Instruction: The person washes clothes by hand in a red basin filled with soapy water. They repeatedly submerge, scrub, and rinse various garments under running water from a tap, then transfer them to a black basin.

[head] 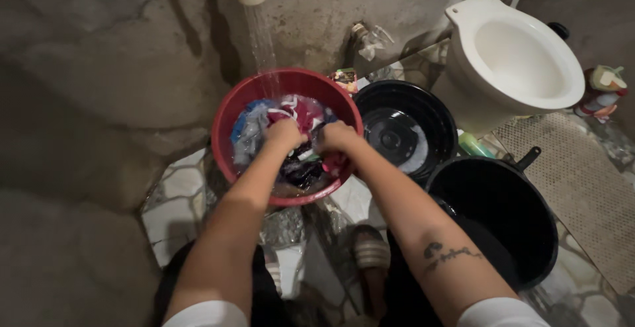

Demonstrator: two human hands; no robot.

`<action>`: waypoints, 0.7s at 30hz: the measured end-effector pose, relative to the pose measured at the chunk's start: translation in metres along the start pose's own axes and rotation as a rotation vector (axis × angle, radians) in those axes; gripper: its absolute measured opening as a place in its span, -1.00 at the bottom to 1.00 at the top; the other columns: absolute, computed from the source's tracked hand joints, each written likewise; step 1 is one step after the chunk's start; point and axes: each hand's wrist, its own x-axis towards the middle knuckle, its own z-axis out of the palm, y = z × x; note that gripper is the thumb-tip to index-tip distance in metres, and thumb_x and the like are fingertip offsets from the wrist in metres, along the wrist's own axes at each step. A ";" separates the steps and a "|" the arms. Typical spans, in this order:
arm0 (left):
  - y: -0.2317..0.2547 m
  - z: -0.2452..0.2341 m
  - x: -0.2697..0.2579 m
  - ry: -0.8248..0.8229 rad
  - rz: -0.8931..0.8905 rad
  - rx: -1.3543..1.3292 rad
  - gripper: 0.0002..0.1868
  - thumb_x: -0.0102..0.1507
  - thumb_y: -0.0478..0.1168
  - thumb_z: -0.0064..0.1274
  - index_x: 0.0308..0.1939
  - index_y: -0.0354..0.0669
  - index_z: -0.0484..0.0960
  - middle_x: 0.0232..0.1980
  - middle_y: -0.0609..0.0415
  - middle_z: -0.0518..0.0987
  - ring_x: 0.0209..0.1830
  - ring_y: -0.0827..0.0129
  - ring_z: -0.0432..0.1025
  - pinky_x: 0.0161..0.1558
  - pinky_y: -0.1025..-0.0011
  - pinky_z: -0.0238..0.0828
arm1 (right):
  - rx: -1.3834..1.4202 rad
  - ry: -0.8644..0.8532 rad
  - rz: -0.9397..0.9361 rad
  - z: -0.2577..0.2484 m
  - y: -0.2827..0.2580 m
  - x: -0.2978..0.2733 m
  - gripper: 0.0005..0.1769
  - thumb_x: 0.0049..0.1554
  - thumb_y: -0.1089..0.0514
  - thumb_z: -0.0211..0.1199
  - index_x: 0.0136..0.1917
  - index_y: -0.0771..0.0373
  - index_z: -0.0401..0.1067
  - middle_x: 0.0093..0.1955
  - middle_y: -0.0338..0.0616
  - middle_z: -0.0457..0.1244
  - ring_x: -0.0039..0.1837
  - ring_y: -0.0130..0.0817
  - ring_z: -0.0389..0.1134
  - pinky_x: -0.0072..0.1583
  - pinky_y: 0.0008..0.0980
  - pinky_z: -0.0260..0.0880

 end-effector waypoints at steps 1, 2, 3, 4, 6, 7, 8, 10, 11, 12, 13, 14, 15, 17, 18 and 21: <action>0.002 -0.015 -0.014 0.055 0.014 -0.063 -0.53 0.13 0.13 0.27 -0.02 -0.03 0.71 0.02 -0.05 0.67 0.10 0.04 0.55 0.27 -0.07 0.26 | 0.002 0.023 -0.039 -0.006 0.000 -0.004 -0.27 -0.22 -0.34 0.44 0.06 0.19 0.60 0.14 0.11 0.39 0.26 0.07 0.43 0.30 -0.05 0.41; 0.004 -0.034 -0.027 0.112 0.031 -0.125 -0.56 0.11 0.10 0.26 -0.04 -0.02 0.70 -0.01 -0.03 0.68 0.07 0.03 0.56 0.18 -0.04 0.35 | 0.005 0.049 -0.077 -0.014 0.001 -0.008 -0.15 -0.22 -0.42 0.48 0.09 0.28 0.56 0.17 0.17 0.37 0.27 0.08 0.41 0.31 -0.07 0.40; 0.007 -0.052 -0.039 0.169 0.047 -0.187 -0.59 0.10 0.06 0.26 -0.05 -0.01 0.70 -0.04 -0.01 0.69 0.04 0.01 0.57 0.10 -0.01 0.44 | 0.007 0.075 -0.115 -0.018 0.000 -0.012 -0.02 -0.22 -0.51 0.53 0.11 0.36 0.52 0.20 0.24 0.34 0.29 0.10 0.39 0.33 -0.10 0.38; 0.010 -0.069 -0.050 0.223 0.091 -0.234 -0.61 0.09 0.03 0.25 -0.07 -0.02 0.69 -0.05 -0.02 0.68 0.03 0.01 0.56 0.06 0.01 0.45 | 0.127 0.252 -0.116 -0.018 -0.004 -0.016 -0.01 -0.24 -0.46 0.55 0.15 0.36 0.46 0.20 0.25 0.32 0.28 0.11 0.36 0.29 -0.06 0.35; 0.019 -0.100 -0.065 0.332 0.177 -0.328 -0.65 0.08 -0.03 0.22 -0.11 -0.04 0.68 -0.07 -0.03 0.68 0.00 0.01 0.56 0.00 0.04 0.45 | 0.368 0.603 -0.120 -0.014 -0.009 -0.025 0.04 -0.29 -0.37 0.59 0.22 0.35 0.36 0.21 0.27 0.27 0.25 0.13 0.29 0.23 0.01 0.29; 0.024 -0.113 -0.069 0.379 0.182 -0.355 -0.68 0.11 -0.03 0.21 -0.13 -0.05 0.70 -0.09 -0.06 0.68 -0.02 -0.01 0.56 0.01 0.06 0.46 | 0.368 0.733 -0.216 -0.014 -0.011 -0.024 0.03 -0.27 -0.31 0.60 0.27 0.35 0.35 0.21 0.29 0.27 0.24 0.15 0.28 0.23 0.00 0.29; 0.030 -0.125 -0.069 0.428 0.188 -0.382 -0.71 0.14 -0.03 0.19 -0.14 -0.05 0.71 -0.10 -0.08 0.67 -0.03 -0.02 0.56 0.02 0.07 0.47 | 0.367 0.862 -0.314 -0.015 -0.011 -0.022 0.03 -0.24 -0.25 0.61 0.31 0.36 0.34 0.20 0.30 0.27 0.23 0.16 0.28 0.22 0.00 0.29; 0.035 -0.143 -0.066 0.586 0.245 -0.421 -0.75 0.16 -0.07 0.16 -0.17 -0.07 0.73 -0.13 -0.13 0.67 -0.06 -0.05 0.55 0.01 0.09 0.47 | 0.423 0.981 -0.449 -0.016 -0.005 -0.017 -0.03 -0.16 -0.16 0.60 0.37 0.33 0.33 0.21 0.26 0.29 0.24 0.14 0.31 0.25 -0.03 0.30; 0.036 -0.149 -0.065 0.696 0.298 -0.430 -0.77 0.16 -0.11 0.15 -0.19 -0.09 0.74 -0.15 -0.15 0.66 -0.07 -0.07 0.55 0.00 0.09 0.47 | 0.480 0.970 -0.485 -0.016 0.000 -0.016 -0.09 -0.11 -0.14 0.59 0.37 0.30 0.33 0.24 0.20 0.30 0.27 0.10 0.33 0.28 -0.05 0.32; 0.036 -0.156 -0.062 0.809 0.354 -0.436 -0.79 0.15 -0.15 0.14 -0.20 -0.10 0.75 -0.16 -0.17 0.66 -0.08 -0.10 0.54 -0.01 0.09 0.47 | 0.538 0.961 -0.525 -0.018 0.003 -0.014 -0.14 -0.06 -0.12 0.58 0.38 0.27 0.34 0.26 0.15 0.32 0.29 0.06 0.36 0.30 -0.07 0.34; 0.036 -0.162 -0.061 0.798 0.304 -0.514 -0.78 0.16 -0.15 0.12 -0.19 -0.10 0.74 -0.17 -0.15 0.67 -0.10 -0.07 0.55 -0.02 0.12 0.48 | 0.702 0.810 -0.428 -0.018 0.004 -0.014 -0.18 -0.05 -0.13 0.56 0.35 0.29 0.38 0.22 0.20 0.34 0.25 0.10 0.37 0.28 -0.06 0.37; 0.036 -0.169 -0.061 0.787 0.257 -0.592 -0.78 0.17 -0.15 0.10 -0.17 -0.10 0.74 -0.17 -0.13 0.68 -0.11 -0.04 0.57 -0.03 0.15 0.49 | 0.855 0.650 -0.334 -0.018 0.003 -0.016 -0.21 -0.05 -0.14 0.53 0.32 0.32 0.42 0.18 0.25 0.36 0.22 0.14 0.39 0.25 -0.05 0.40; 0.035 -0.176 -0.063 0.774 0.210 -0.669 -0.77 0.18 -0.15 0.09 -0.16 -0.11 0.74 -0.17 -0.11 0.69 -0.12 -0.02 0.58 -0.05 0.18 0.50 | 0.997 0.480 -0.240 -0.019 0.001 -0.020 -0.23 -0.05 -0.15 0.51 0.29 0.34 0.46 0.14 0.29 0.38 0.19 0.18 0.40 0.23 -0.04 0.42; 0.028 -0.186 -0.071 0.780 0.185 -0.779 -0.77 0.19 -0.16 0.05 -0.15 -0.11 0.72 -0.19 -0.08 0.70 -0.14 0.05 0.60 -0.07 0.22 0.50 | 0.840 0.644 -0.331 -0.026 -0.004 -0.033 -0.18 -0.14 -0.05 0.55 0.31 0.28 0.37 0.18 0.19 0.33 0.19 0.03 0.37 0.22 -0.13 0.41; 0.025 -0.190 -0.075 0.778 0.172 -0.835 -0.77 0.20 -0.16 0.04 -0.14 -0.12 0.71 -0.20 -0.06 0.70 -0.15 0.08 0.61 -0.08 0.24 0.49 | 0.760 0.723 -0.372 -0.031 -0.008 -0.039 -0.14 -0.19 0.00 0.56 0.32 0.25 0.32 0.20 0.13 0.31 0.19 -0.04 0.35 0.22 -0.18 0.41; 0.025 -0.207 -0.081 0.747 0.238 -0.843 -0.74 0.19 -0.19 0.03 -0.11 -0.13 0.72 -0.21 -0.08 0.71 -0.18 0.15 0.62 -0.09 0.28 0.50 | 0.354 1.131 -0.809 -0.047 -0.030 -0.050 0.00 -0.24 0.08 0.63 0.38 0.42 0.28 0.33 0.34 0.17 0.31 0.06 0.20 0.26 -0.08 0.25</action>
